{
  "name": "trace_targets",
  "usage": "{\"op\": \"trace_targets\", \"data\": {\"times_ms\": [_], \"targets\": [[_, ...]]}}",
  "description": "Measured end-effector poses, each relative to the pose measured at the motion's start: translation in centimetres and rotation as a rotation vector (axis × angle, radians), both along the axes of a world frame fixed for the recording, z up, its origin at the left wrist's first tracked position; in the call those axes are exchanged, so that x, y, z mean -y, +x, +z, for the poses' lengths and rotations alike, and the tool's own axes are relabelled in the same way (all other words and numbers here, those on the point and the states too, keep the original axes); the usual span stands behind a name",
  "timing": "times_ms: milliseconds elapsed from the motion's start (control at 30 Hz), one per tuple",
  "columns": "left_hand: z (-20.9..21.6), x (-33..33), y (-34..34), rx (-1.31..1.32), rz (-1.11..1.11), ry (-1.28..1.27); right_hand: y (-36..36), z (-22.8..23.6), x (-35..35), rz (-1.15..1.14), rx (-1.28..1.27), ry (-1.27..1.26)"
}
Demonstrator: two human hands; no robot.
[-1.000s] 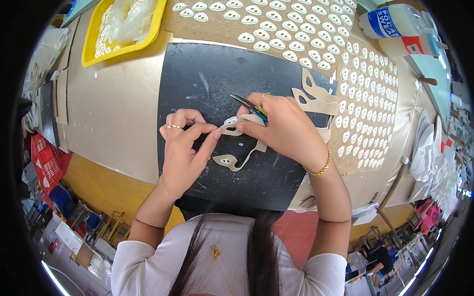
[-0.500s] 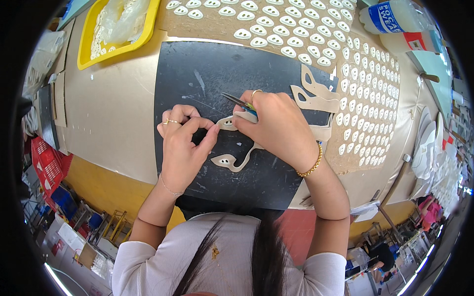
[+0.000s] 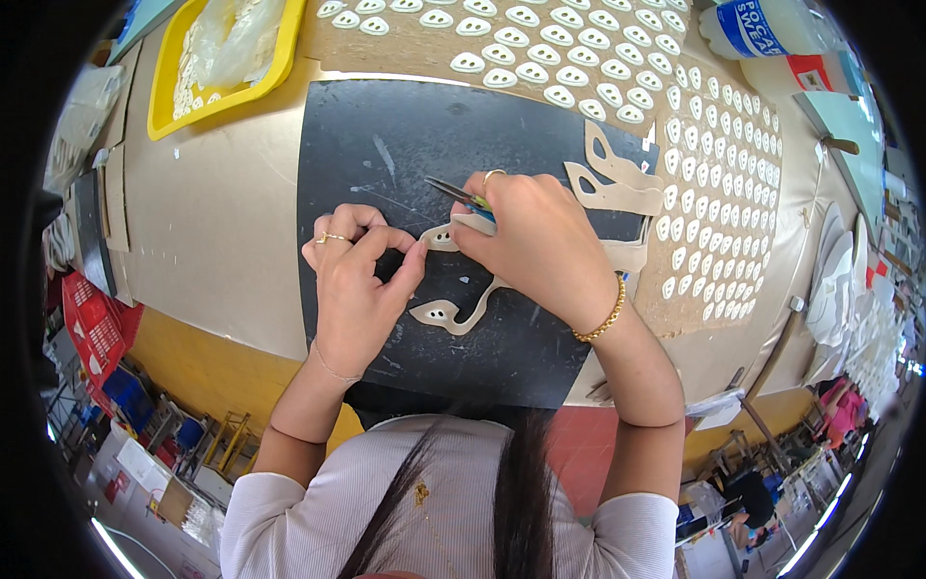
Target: The person repeatedly picks small white fabric pieces from a sheet, places them on a black cutting mat, and trims their edges with a small blade. Trimmed pieces are set aside on the mat while the person continues the cycle of picking, placing, and trimming.
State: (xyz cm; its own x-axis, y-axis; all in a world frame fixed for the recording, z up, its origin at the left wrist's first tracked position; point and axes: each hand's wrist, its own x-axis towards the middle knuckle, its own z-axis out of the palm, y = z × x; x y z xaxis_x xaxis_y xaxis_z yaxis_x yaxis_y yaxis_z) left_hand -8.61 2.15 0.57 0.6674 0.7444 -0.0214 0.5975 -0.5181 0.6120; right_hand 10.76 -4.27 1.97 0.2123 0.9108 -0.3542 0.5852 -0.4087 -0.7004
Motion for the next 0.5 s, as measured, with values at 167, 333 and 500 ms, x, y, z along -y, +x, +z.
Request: {"op": "trace_targets", "data": {"times_ms": [167, 333, 500], "targets": [[0.1, 0.1, 0.1, -0.041, -0.003, 0.024, -0.1, -0.3, 0.1, 0.005, 0.02, 0.032], [-0.1, 0.1, 0.1, -0.046, -0.026, 0.07, -0.3, -0.4, 0.1, -0.008, 0.023, 0.035], [-1.4, 0.0, -0.7, 0.089, -0.208, 0.217, -0.2, -0.1, -0.1, 0.01, 0.028, 0.013]]}}
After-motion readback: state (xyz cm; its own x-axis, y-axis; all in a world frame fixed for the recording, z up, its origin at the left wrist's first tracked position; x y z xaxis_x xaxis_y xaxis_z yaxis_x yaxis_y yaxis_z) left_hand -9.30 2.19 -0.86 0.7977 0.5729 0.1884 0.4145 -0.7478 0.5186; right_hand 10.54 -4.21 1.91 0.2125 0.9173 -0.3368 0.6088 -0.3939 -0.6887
